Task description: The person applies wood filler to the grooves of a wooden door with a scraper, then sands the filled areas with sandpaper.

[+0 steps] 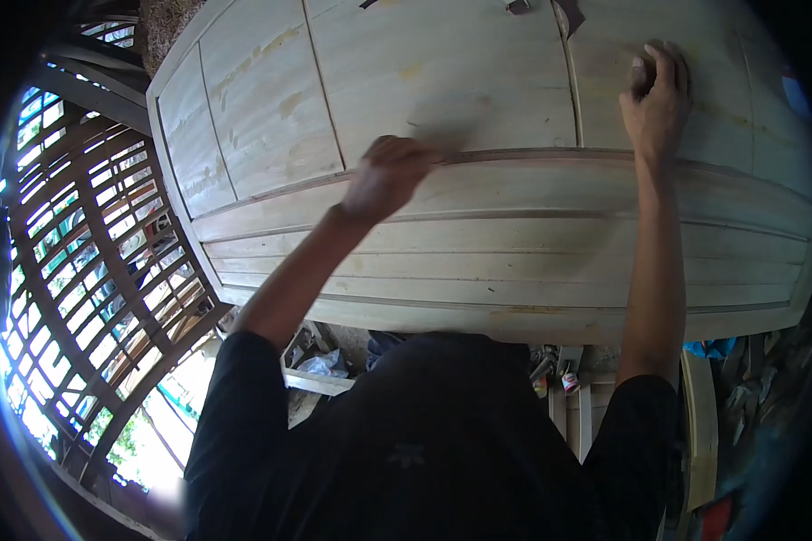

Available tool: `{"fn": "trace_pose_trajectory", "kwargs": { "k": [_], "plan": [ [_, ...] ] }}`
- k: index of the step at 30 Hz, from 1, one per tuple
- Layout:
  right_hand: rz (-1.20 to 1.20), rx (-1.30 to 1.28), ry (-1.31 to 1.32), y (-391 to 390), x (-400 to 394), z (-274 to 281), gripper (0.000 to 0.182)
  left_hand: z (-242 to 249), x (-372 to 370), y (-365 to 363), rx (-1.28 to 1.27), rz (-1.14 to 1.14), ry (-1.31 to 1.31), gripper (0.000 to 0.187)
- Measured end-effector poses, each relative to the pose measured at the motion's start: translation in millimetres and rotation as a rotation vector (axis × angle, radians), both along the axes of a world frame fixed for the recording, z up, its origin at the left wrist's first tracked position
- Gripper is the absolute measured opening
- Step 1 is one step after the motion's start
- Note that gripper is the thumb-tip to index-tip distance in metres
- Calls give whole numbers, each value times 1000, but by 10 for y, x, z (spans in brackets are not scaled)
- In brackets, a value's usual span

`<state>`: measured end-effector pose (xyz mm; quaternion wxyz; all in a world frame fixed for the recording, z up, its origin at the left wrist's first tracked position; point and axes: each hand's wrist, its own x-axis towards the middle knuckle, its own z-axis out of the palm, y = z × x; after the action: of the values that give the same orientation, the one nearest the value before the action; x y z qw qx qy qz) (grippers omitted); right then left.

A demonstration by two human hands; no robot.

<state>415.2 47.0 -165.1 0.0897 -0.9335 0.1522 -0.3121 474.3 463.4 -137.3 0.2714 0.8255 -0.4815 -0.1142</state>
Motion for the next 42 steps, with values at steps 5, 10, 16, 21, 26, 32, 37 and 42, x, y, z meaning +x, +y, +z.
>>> {"fn": "trace_pose_trajectory", "kwargs": {
  "k": [5,10,16,21,26,32,37,42],
  "plan": [
    [16,47,-1,-47,-12,-54,29,41,180,982,157,92,-42,18],
    [-4,-12,17,-4,0,-42,33,-34,-21,-169,-64,-42,-27,13],
    [11,121,-1,-59,-29,-82,38,9,9,68,10,-3,-83,12],
    [-24,52,31,14,6,-5,44,-56,-126,-375,-70,-8,-32,14],
    [29,118,-39,-61,-21,-113,48,-97,-198,-1142,-220,-116,48,17],
    [-21,74,57,91,-33,29,48,-120,-156,-607,-20,-54,45,21],
    [-3,105,22,28,8,23,50,-134,-318,-1694,-216,-148,73,20],
    [14,107,20,13,-25,1,53,77,-21,-288,26,-45,-23,22]
  ]
}}
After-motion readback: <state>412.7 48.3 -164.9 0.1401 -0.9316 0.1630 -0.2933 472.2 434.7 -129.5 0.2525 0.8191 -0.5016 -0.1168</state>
